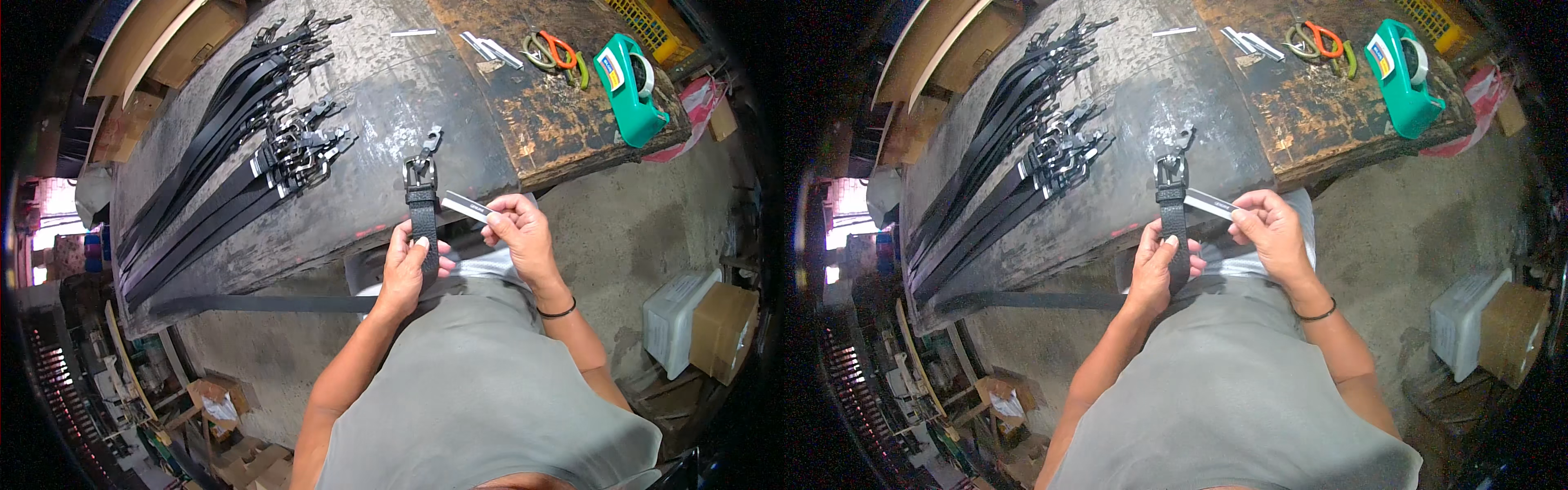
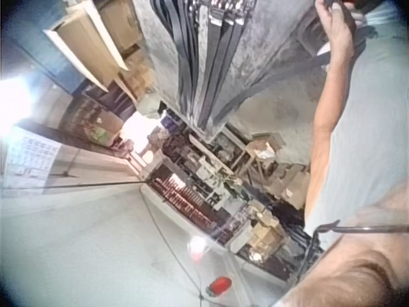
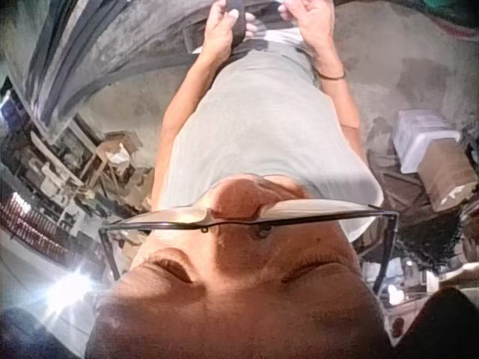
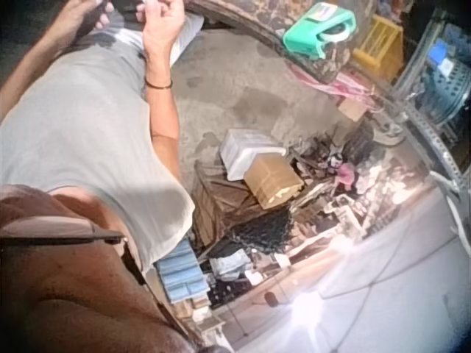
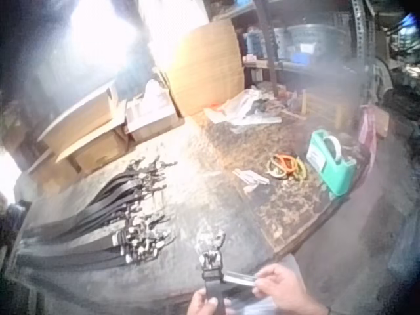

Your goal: Assembling and finishing leather belts by attaching hardware and labels.

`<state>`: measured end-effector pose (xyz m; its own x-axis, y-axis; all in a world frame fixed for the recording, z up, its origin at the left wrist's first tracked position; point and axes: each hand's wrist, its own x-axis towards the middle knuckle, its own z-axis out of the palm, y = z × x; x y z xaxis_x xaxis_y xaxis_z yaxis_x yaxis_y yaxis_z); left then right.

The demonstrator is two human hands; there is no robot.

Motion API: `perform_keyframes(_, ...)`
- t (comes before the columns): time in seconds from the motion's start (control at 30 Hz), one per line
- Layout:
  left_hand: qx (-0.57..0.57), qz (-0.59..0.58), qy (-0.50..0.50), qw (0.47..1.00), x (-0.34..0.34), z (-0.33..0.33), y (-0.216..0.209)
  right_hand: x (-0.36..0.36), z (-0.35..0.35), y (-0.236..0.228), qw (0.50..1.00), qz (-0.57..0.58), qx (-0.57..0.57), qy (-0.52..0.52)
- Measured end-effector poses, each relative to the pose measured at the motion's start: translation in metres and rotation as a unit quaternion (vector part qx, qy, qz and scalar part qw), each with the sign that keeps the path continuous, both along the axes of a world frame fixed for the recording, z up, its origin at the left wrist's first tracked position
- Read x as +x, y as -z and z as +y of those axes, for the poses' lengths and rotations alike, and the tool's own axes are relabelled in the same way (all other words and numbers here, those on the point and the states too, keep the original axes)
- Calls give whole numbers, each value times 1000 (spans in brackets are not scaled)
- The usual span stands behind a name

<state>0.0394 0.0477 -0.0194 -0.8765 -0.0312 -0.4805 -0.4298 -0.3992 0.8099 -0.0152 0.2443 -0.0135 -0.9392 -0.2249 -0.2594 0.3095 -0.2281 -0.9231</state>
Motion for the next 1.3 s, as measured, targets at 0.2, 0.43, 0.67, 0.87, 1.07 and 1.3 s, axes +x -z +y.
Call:
perform_keyframes(0.2,2,-21,-30,999,3,2,4,3,-35,14,997,-15,8,-71)
perform_keyframes(0.43,28,11,-29,999,6,-2,13,5,-55,29,995,28,53,-73)
perform_keyframes(0.67,44,14,-37,998,7,-2,15,8,-58,24,989,56,118,-67)
perform_keyframes(0.87,50,22,-45,997,7,0,14,11,-60,15,986,45,145,-66)
perform_keyframes(1.07,40,36,-46,998,9,-1,18,11,-60,8,990,2,122,-66)
perform_keyframes(1.3,60,50,-60,995,11,-4,22,12,-61,4,989,4,130,-71)
